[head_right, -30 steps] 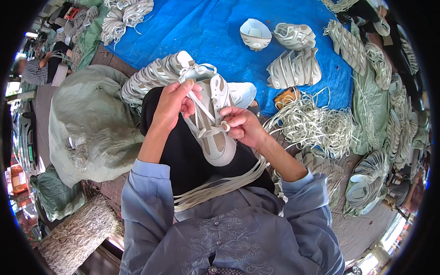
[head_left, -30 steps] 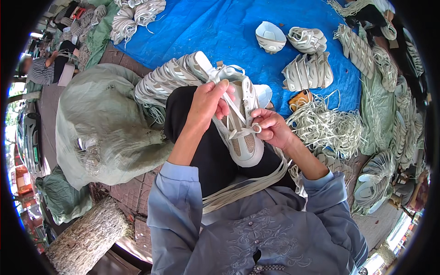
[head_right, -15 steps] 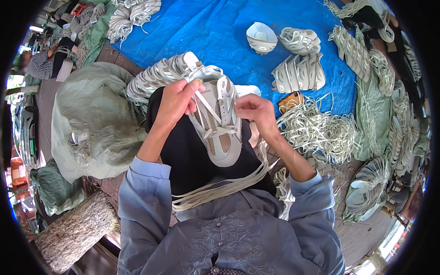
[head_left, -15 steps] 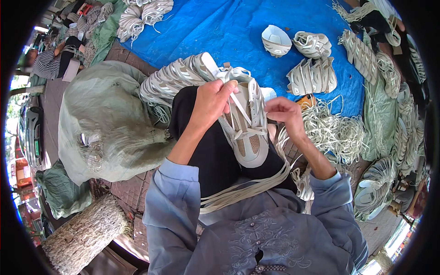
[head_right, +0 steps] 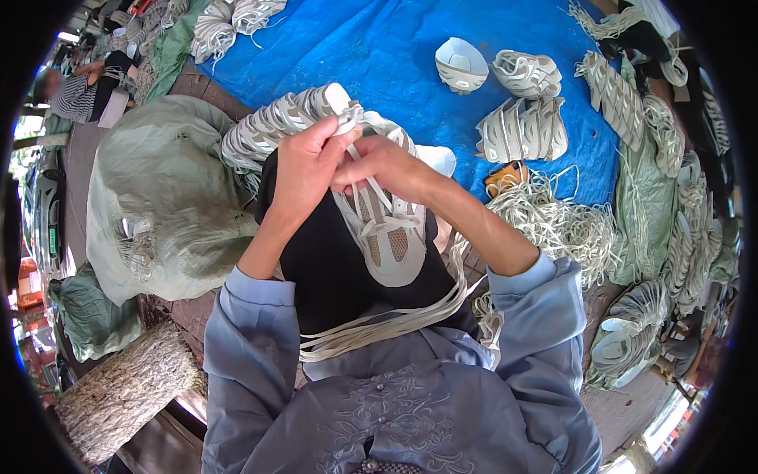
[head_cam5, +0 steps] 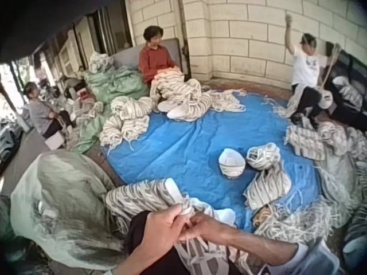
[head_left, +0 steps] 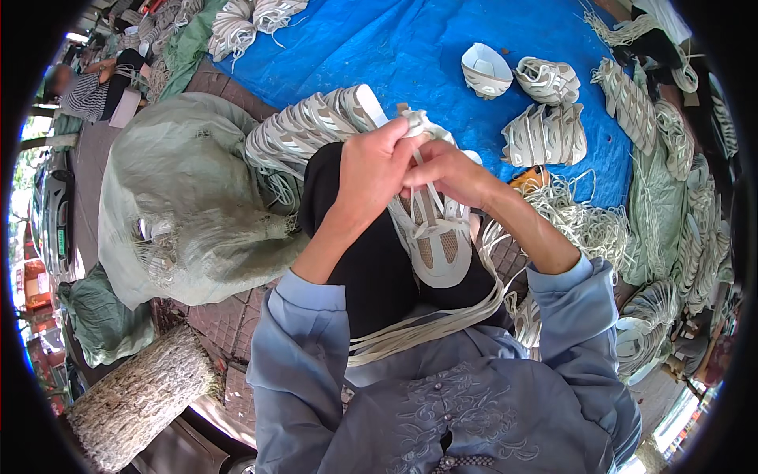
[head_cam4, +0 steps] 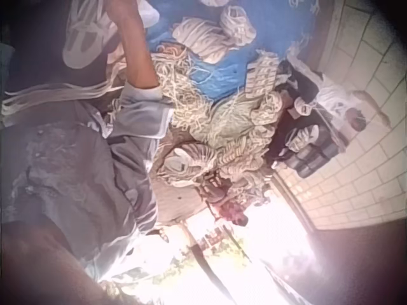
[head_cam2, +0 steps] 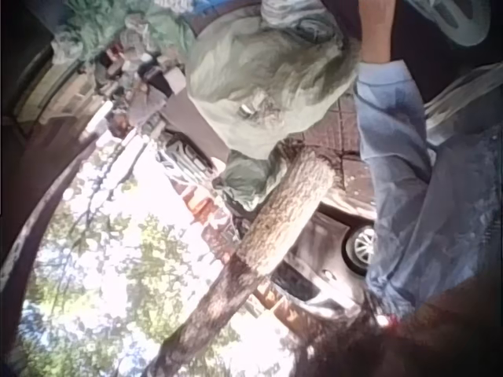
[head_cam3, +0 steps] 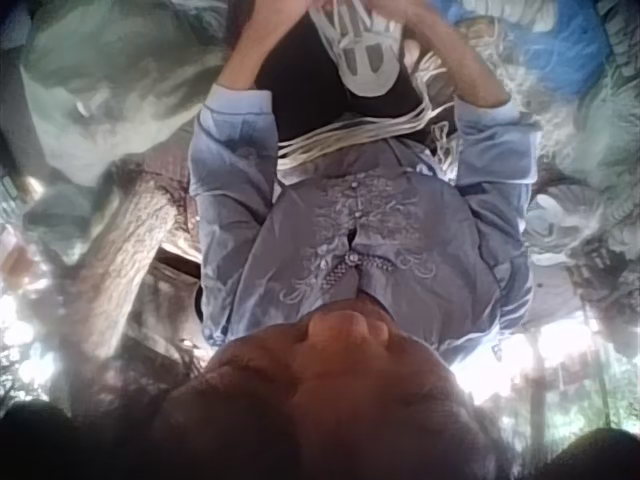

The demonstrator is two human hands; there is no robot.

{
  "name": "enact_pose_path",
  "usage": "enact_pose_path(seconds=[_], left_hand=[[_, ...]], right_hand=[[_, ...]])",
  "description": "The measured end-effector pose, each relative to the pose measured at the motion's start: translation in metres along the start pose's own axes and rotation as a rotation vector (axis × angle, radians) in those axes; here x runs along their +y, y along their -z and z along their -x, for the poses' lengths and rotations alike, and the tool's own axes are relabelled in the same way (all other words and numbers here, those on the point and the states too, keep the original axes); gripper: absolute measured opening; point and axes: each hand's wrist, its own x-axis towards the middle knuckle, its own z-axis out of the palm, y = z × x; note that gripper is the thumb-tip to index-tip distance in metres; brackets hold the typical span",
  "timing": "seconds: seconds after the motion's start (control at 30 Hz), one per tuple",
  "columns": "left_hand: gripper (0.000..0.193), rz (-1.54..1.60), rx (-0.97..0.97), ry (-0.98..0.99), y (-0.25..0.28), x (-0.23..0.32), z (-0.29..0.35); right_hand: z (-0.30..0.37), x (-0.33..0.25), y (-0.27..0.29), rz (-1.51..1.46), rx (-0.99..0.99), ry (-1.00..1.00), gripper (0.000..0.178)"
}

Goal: The person threads a long white shoelace through the eyelets of a white sneaker held on their lap. They pull the lace through the holes, adjust the tension, and tie a knot to secure the lacing.

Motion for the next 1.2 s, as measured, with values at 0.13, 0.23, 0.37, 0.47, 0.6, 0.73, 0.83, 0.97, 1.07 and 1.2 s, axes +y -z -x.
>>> enact_pose_path(seconds=[0.13, 0.23, 0.37, 0.47, 0.6, 0.73, 0.83, 0.97, 1.07, 1.2], left_hand=[[0.008, -0.057, -0.037, -0.151, 0.000, 0.004, 0.001], [0.010, -0.381, 0.204, -0.485, 0.002, 0.003, 0.017], [0.025, -0.500, -0.145, -0.713, -0.040, -0.002, 0.088], [0.035, -0.460, -0.260, -0.721, -0.069, -0.024, 0.114], [0.037, -0.390, -0.246, -0.691, -0.077, -0.047, 0.133], [0.033, -0.296, -0.274, -0.659, -0.073, -0.050, 0.153], [0.030, -0.239, -0.259, -0.620, -0.072, -0.046, 0.158], [0.020, 0.196, -0.131, -0.335, -0.046, -0.036, 0.128], [0.018, 0.465, 0.229, 0.203, -0.010, -0.035, 0.075], [0.016, 0.464, -0.307, 0.244, -0.002, -0.019, 0.024]], right_hand=[[0.001, 0.002, 0.003, -0.239, -0.033, -0.055, 0.021], [0.002, 0.007, 0.005, -0.416, 0.006, -0.116, 0.017], [-0.007, 0.013, 0.008, -0.357, -0.095, -0.165, 0.023], [-0.016, 0.007, 0.010, -0.373, -0.209, -0.191, 0.025], [-0.050, -0.017, 0.016, -0.373, -0.057, -0.080, 0.026], [-0.086, -0.028, 0.026, -0.359, -0.103, -0.016, 0.027], [-0.087, -0.028, 0.035, -0.494, -0.230, 0.025, 0.029], [-0.072, -0.038, 0.028, -0.562, -0.253, 0.049, 0.027], [-0.061, -0.048, 0.009, -0.519, -0.225, 0.050, 0.027], [-0.057, -0.056, -0.005, -0.369, -0.134, 0.064, 0.027]])
